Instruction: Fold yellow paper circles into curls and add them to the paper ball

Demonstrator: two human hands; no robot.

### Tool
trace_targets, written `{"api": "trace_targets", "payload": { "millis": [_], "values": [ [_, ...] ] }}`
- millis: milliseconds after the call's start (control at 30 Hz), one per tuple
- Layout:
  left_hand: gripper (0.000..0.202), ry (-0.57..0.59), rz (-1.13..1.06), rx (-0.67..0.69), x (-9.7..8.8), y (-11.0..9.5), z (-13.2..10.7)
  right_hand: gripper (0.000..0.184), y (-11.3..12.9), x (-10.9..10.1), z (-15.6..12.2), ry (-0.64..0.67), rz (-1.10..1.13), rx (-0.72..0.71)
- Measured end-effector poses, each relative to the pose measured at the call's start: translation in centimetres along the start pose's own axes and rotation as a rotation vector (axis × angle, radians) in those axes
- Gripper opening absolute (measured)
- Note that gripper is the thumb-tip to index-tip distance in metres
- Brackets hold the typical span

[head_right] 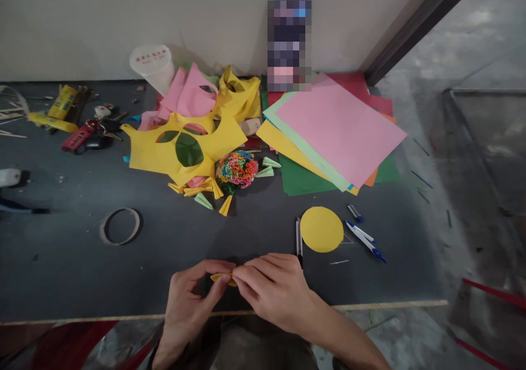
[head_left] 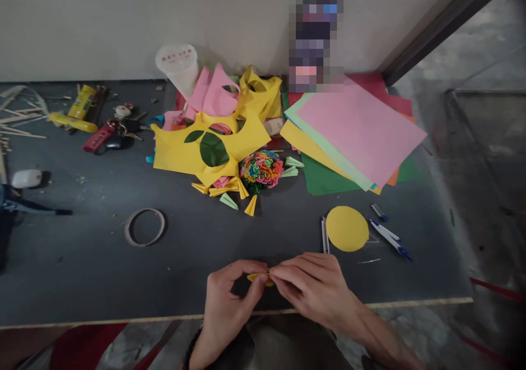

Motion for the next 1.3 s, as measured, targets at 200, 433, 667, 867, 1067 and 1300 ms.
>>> {"api": "trace_targets", "payload": {
  "millis": [200,433,667,867,1067,1300],
  "values": [
    [0.015,0.032,-0.058,0.013,0.06,-0.08,-0.17,0.009,-0.35,-0.21,0.29,-0.031,0.081,0.047],
    [0.012,-0.068,-0.039,0.051,-0.39,-0.22,-0.48,0.006,-0.72,-0.05,0.29,0.019,0.113,0.121],
    [0.011,-0.048,-0.057,0.004,0.16,0.32,-0.6,0.01,-0.28,-0.15,0.12,-0.051,0.114,0.086],
    [0.015,-0.046,-0.089,-0.052,0.32,0.3,-0.67,0.011,-0.27,0.05,0.24,-0.085,0.094,0.076],
    [0.013,-0.11,-0.096,-0.025,-0.25,-0.25,-0.47,0.009,-0.64,0.1,0.29,-0.116,0.111,0.098],
    [0.013,-0.092,-0.107,-0.013,0.14,0.09,-0.37,0.01,-0.57,0.19,0.14,-0.081,0.065,0.084]
  ]
}}
Point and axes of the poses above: each hand's wrist, its own z-axis towards the middle knuckle, its own x-axis out of the palm, y = z × x, the point moved 5 cm from there along z, towards the middle knuckle, and after that the axes turned 15 degrees about z, right-handed, at the moved point
